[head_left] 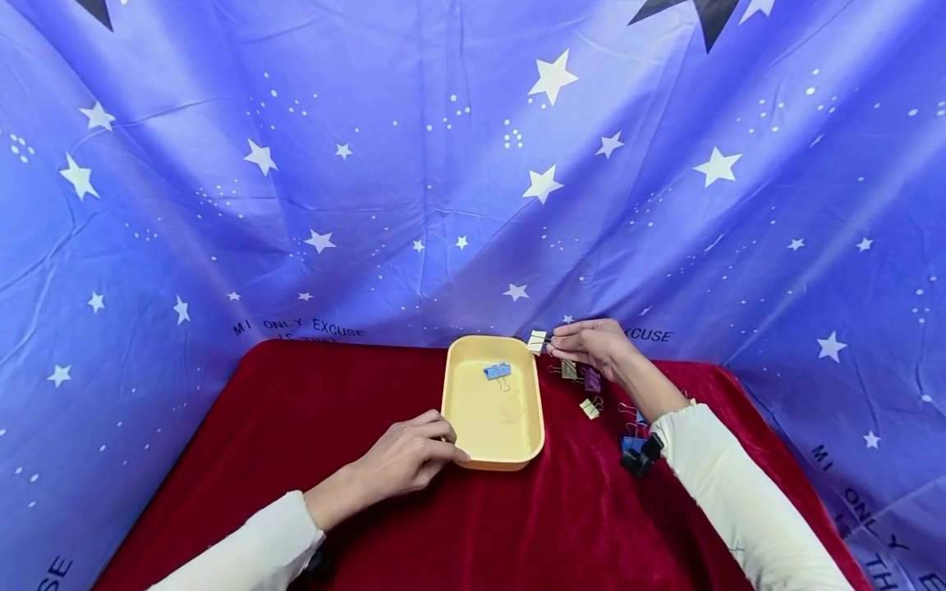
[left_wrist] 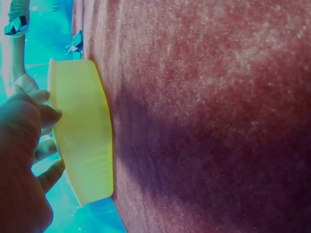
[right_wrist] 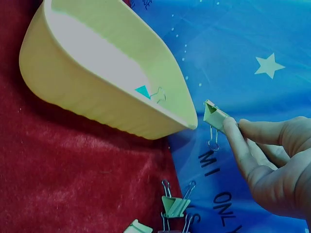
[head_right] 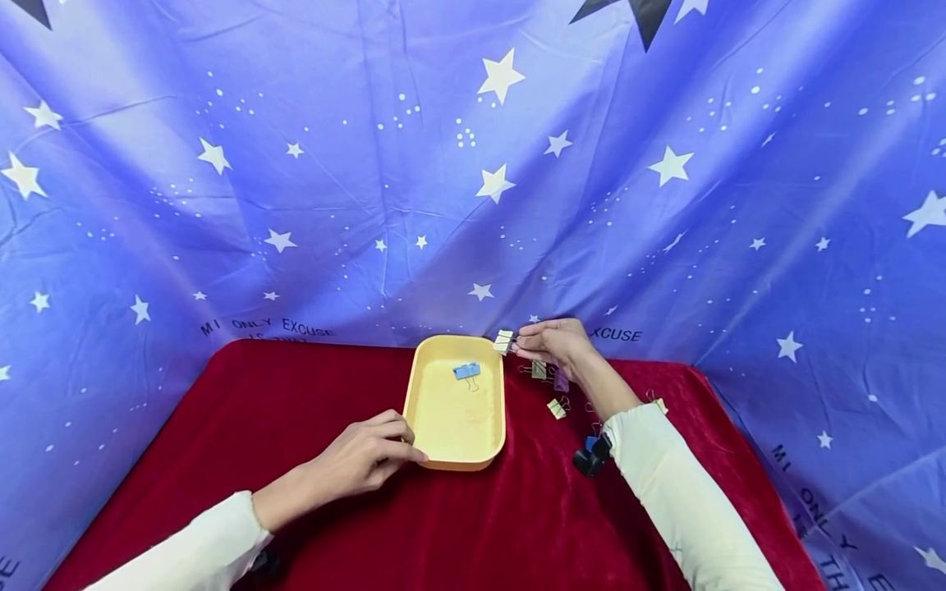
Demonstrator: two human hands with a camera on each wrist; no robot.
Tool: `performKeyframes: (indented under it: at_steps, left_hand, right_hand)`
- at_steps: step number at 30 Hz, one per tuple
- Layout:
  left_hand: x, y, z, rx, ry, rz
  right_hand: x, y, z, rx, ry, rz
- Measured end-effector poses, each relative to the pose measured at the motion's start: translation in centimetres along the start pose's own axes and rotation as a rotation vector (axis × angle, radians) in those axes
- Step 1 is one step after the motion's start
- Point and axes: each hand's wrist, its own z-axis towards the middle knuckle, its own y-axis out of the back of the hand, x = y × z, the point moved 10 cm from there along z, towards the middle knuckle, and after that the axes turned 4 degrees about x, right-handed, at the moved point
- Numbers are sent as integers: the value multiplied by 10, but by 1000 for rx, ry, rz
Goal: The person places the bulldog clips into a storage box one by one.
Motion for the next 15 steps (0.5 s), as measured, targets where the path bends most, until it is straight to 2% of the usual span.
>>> performKeyframes:
  at_steps: [9,15]
  left_hand:
    - [1,-3,-1,27,17,13]
    - [0,-3,0,21,18,21]
  right_hand:
    - [5,-25,1,14,15,-32]
    - [5,-43,6,31,31,-17]
